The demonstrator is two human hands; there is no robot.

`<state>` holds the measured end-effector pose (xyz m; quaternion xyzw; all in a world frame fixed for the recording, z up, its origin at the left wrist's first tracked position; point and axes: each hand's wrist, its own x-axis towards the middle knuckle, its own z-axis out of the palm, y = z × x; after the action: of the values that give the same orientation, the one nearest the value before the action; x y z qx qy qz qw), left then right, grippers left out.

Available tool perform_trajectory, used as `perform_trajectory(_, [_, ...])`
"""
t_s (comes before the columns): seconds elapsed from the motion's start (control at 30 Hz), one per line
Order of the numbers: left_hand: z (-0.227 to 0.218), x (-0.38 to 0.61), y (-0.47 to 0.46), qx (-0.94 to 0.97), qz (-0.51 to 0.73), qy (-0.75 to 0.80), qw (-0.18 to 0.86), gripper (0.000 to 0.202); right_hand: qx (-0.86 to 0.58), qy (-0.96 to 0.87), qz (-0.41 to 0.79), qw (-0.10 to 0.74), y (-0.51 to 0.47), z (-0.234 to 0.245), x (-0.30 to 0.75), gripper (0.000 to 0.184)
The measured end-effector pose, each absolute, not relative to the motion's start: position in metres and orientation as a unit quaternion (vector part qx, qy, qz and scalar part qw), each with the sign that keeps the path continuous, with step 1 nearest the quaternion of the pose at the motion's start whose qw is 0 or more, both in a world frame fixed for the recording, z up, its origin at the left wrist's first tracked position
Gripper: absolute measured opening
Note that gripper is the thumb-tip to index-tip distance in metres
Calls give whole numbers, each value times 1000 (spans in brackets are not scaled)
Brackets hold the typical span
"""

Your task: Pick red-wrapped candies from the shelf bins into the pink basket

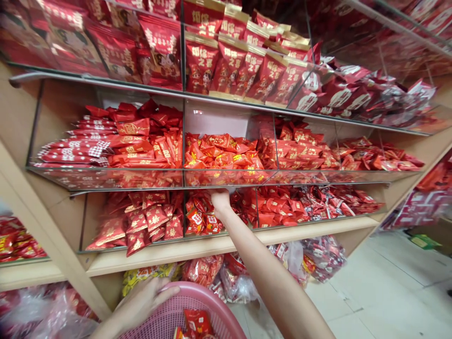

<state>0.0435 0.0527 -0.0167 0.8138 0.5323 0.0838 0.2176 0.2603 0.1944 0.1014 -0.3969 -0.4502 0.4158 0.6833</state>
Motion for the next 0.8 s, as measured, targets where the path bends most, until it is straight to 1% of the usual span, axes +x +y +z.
perform_trajectory(0.2, [-15, 44, 52, 814, 82, 529, 228, 52, -371, -399, 480, 687, 142, 100, 290, 26])
perform_trajectory(0.37, [-13, 45, 51, 815, 80, 526, 227, 53, -394, -382, 528, 648, 83, 89, 307, 31])
perform_trajectory(0.47, [-12, 46, 52, 819, 73, 524, 221, 54, -416, -375, 563, 608, 51, 77, 310, 31])
perform_trajectory(0.63, [-10, 46, 50, 818, 63, 524, 230, 53, -458, -412, 609, 500, 12, 47, 307, 31])
perform_trajectory(0.7, [-11, 45, 50, 819, 66, 521, 232, 52, -482, -443, 599, 461, 3, 37, 304, 31])
perform_trajectory(0.8, [-11, 46, 50, 822, 64, 517, 228, 52, -508, -519, 546, 418, -6, 24, 299, 27])
